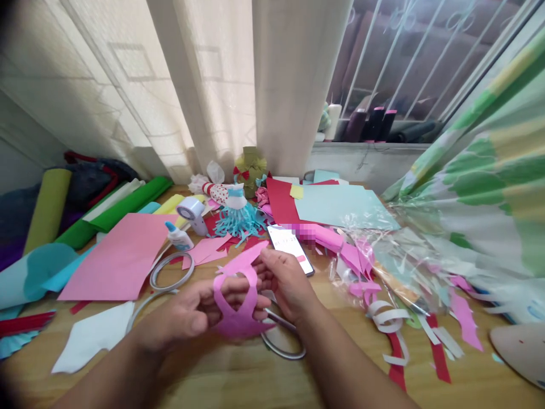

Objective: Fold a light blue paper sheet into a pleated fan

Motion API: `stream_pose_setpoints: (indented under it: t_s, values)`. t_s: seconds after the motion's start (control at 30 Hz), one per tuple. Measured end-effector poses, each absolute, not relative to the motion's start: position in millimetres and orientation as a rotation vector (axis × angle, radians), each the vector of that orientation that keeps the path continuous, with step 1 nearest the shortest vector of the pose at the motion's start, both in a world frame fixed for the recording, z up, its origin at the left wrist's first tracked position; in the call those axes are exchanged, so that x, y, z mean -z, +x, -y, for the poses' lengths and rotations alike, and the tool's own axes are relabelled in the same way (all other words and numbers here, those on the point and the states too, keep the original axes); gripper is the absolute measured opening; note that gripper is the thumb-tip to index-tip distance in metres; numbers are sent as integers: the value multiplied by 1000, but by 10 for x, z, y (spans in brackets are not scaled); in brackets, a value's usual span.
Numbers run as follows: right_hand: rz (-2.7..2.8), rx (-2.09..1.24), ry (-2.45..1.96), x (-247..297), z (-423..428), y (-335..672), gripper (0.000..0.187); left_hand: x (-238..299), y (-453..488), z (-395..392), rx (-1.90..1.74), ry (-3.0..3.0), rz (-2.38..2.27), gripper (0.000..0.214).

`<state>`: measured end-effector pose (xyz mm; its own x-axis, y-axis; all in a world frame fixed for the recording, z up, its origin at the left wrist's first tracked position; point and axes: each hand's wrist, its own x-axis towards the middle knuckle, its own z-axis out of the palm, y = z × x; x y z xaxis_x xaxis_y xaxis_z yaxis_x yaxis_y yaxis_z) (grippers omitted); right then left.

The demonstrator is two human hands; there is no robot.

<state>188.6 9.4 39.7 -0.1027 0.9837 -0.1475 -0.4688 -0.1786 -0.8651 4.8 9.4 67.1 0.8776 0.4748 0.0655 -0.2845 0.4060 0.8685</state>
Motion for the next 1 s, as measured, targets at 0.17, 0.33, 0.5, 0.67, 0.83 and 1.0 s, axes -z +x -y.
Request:
stream_pose_setpoints:
  t_s: [0.17,0.33,0.5,0.67,0.83,1.0]
  values:
    - [1161,-1768,-740,-385,-8,1967,52,-664,-56,-116,-681,923,-173,87]
    - [1253,-1813,-630,-316,39,1930,61,-699,-78,-159,-806,883,-162,87]
    - [1041,-1850,-710,-262,34,1868,28,-700,-120,-194,-821,881,-175,90]
    - [885,-1814,-796,-195,40,1764,26,-681,-115,-166,-824,908,-102,100]
    - [916,-1803,-804,-178,15,1765,34,-670,-55,-152,-863,868,-62,104]
    - [866,-1713,-799,-250,9,1768,34,-688,6,-125,-942,782,-61,107]
